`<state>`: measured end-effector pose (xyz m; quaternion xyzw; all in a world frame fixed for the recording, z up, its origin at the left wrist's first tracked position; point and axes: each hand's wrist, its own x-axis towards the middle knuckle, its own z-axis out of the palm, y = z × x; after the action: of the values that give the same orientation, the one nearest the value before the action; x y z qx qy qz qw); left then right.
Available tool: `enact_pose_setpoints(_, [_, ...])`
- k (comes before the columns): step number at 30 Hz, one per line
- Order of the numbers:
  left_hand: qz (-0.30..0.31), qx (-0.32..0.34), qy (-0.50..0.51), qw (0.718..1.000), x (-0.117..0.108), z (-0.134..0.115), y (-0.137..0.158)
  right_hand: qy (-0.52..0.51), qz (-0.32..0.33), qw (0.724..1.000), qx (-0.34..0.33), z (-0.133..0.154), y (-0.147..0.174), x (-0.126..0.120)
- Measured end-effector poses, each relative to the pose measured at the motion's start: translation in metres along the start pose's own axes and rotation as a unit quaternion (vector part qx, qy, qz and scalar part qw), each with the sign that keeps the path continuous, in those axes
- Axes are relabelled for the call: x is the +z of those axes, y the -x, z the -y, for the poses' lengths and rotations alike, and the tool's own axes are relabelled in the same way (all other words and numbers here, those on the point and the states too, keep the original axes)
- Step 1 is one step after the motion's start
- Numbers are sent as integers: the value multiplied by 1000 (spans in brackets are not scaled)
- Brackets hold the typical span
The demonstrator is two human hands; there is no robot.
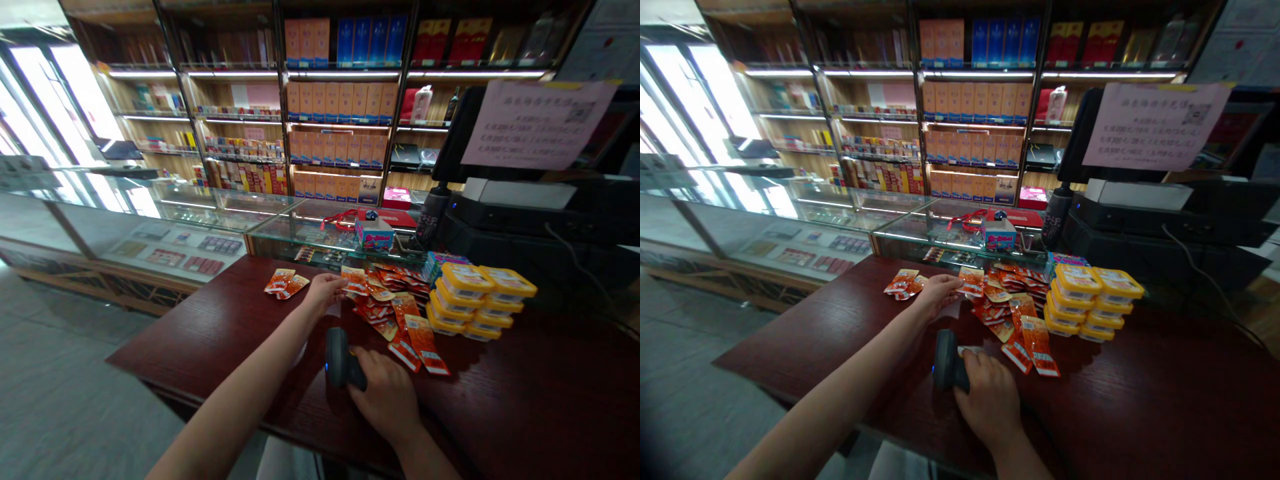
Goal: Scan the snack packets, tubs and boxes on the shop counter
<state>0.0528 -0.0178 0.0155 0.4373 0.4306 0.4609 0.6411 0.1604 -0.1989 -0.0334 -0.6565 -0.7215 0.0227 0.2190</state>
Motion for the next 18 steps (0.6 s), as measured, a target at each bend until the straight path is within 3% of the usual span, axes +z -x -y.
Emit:
enact_pose_setpoints(4, [29,3,-33,999,33,-1,-7,5,0,1000,8,-1,0,0])
enact_pose_setpoints(9, [30,55,-183,981,44,7,-13,6,2,1000,7,-3,0,2])
enact_pose_setpoints(14, [36,123,-308,943,34,16,-14,4,-9,1000,-3,-4,1,3])
enact_pose_setpoints(18, [-59,191,-408,891,0,15,-16,19,-8,1000,-16,-6,3,4])
